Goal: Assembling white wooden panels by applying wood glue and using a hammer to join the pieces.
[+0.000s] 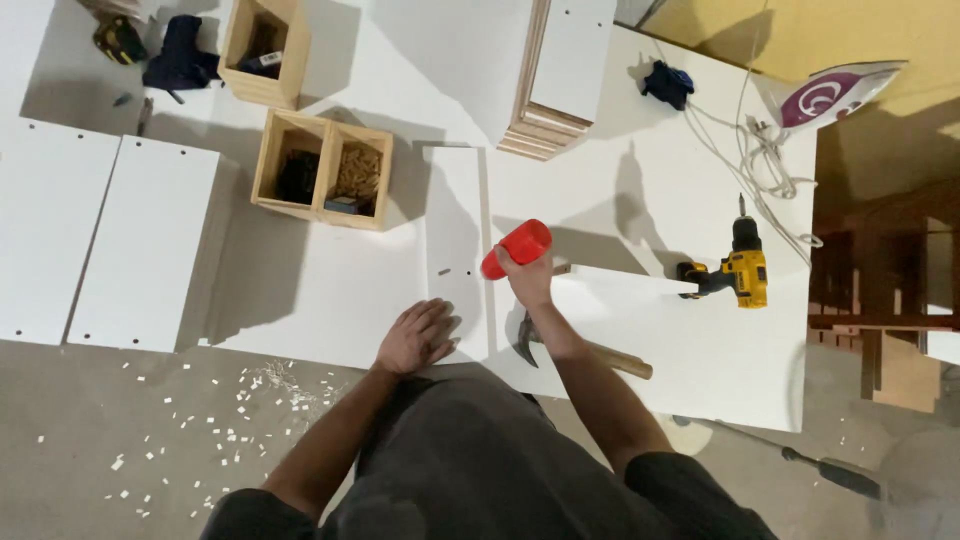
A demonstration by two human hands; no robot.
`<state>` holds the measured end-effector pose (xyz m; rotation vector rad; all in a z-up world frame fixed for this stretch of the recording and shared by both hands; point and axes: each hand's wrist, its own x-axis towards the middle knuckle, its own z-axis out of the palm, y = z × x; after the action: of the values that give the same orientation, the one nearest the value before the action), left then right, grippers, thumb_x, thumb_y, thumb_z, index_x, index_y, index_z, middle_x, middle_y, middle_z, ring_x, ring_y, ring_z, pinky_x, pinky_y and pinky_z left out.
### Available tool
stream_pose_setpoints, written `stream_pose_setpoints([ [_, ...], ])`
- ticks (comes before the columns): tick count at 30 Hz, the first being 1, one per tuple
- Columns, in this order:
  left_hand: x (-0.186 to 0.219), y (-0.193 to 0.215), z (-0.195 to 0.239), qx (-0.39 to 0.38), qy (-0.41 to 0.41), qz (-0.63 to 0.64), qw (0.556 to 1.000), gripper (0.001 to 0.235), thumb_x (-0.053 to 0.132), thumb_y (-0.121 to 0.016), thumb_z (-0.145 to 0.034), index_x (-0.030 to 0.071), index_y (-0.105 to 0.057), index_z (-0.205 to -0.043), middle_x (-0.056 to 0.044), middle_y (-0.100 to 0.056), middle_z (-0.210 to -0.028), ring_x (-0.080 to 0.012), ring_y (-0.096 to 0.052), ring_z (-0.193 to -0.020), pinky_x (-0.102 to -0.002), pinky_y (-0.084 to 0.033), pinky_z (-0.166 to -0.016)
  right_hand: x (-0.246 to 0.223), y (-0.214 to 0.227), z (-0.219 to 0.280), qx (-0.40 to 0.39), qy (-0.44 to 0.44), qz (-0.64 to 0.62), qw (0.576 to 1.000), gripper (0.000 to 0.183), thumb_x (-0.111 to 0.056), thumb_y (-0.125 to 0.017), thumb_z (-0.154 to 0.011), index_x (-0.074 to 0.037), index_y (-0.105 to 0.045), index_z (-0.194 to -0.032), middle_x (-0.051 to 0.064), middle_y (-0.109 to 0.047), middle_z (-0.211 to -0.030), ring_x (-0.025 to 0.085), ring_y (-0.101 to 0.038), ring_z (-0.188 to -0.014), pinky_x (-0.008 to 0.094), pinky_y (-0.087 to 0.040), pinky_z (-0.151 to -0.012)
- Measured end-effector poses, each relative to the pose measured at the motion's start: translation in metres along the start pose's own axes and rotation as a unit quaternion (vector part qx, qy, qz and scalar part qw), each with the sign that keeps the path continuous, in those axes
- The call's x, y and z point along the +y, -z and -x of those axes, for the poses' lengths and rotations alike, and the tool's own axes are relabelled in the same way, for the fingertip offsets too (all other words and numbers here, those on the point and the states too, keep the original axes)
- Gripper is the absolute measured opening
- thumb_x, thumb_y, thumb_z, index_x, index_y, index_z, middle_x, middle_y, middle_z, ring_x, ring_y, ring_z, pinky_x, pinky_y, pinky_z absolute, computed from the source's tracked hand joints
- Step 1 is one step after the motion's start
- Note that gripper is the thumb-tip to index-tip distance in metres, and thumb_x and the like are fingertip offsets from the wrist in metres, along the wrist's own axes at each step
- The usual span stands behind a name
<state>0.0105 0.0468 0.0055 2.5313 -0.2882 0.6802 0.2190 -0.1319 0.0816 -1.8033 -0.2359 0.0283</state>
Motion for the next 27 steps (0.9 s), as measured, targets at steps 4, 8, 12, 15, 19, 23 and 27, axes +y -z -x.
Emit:
stream_pose_setpoints([
  [4,0.007,0.0,0.0,0.016,0.009,-0.012,1.0,0.042,0.054,-0.067,-0.091,0.026,-0.072,-0.121,-0.003,-0.066,-0.137,-0.0224,-0.06,-0.132,-0.04,-0.046,-0.111,0.004,-0.011,0.002,0.053,-0.158,-0.021,0.986,0.032,-0.019,-0.089,-0.079,-0.011,-0.063,-0.095,0.006,-0.065,-0.07,0.016,-0.059,-0.046,0.029,-0.047,-0.038],
  [8,0.008,0.002,-0.003,0.025,0.013,-0.012,1.0,0.04,0.053,-0.066,-0.091,0.026,-0.072,-0.12,-0.002,-0.066,-0.136,-0.0223,-0.06,-0.131,-0.04,-0.046,-0.111,-0.001,-0.02,-0.003,0.096,-0.154,-0.059,0.982,0.032,-0.017,-0.087,-0.081,-0.009,-0.062,-0.098,0.009,-0.064,-0.068,0.018,-0.058,-0.041,0.028,-0.046,-0.035],
  [12,0.006,0.0,-0.003,0.03,0.01,-0.014,0.999,0.04,0.052,-0.066,-0.092,0.026,-0.072,-0.121,-0.003,-0.066,-0.137,-0.0224,-0.06,-0.132,-0.04,-0.046,-0.112,0.02,-0.024,-0.009,0.086,-0.156,-0.079,0.981,0.033,-0.015,-0.085,-0.082,-0.01,-0.059,-0.101,0.006,-0.063,-0.074,0.017,-0.057,-0.046,0.028,-0.046,-0.037],
  [15,0.006,0.001,-0.003,0.041,0.004,-0.002,0.999,0.039,0.051,-0.066,-0.092,0.025,-0.073,-0.12,-0.003,-0.066,-0.138,-0.0232,-0.06,-0.132,-0.04,-0.046,-0.112,0.018,-0.022,-0.008,0.081,-0.166,-0.085,0.979,0.034,-0.02,-0.088,-0.082,-0.014,-0.061,-0.101,0.005,-0.064,-0.074,0.017,-0.061,-0.045,0.027,-0.05,-0.037],
  [19,0.008,0.002,-0.005,0.044,0.002,-0.008,0.999,0.039,0.05,-0.066,-0.091,0.025,-0.073,-0.12,-0.003,-0.068,-0.134,-0.0229,-0.062,-0.129,-0.04,-0.047,-0.111,0.034,-0.023,-0.01,0.09,-0.173,-0.078,0.978,0.036,-0.021,-0.088,-0.082,-0.013,-0.06,-0.101,0.007,-0.065,-0.073,0.019,-0.06,-0.043,0.028,-0.048,-0.035],
  [23,0.007,-0.002,-0.003,0.053,0.001,-0.01,0.999,0.038,0.05,-0.065,-0.092,0.025,-0.073,-0.12,-0.003,-0.067,-0.135,-0.0227,-0.062,-0.129,-0.04,-0.047,-0.111,0.011,-0.028,-0.005,0.111,-0.17,-0.092,0.975,0.038,-0.019,-0.089,-0.08,-0.013,-0.058,-0.102,0.007,-0.064,-0.072,0.019,-0.059,-0.04,0.027,-0.047,-0.033],
  [27,0.008,0.001,-0.004,0.049,0.003,-0.004,0.999,0.039,0.049,-0.068,-0.092,0.024,-0.073,-0.121,-0.003,-0.067,-0.136,-0.023,-0.061,-0.131,-0.04,-0.047,-0.11,0.007,-0.026,-0.004,0.099,-0.167,-0.104,0.976,0.038,-0.02,-0.089,-0.082,-0.013,-0.057,-0.102,0.007,-0.064,-0.072,0.019,-0.059,-0.041,0.028,-0.045,-0.033],
])
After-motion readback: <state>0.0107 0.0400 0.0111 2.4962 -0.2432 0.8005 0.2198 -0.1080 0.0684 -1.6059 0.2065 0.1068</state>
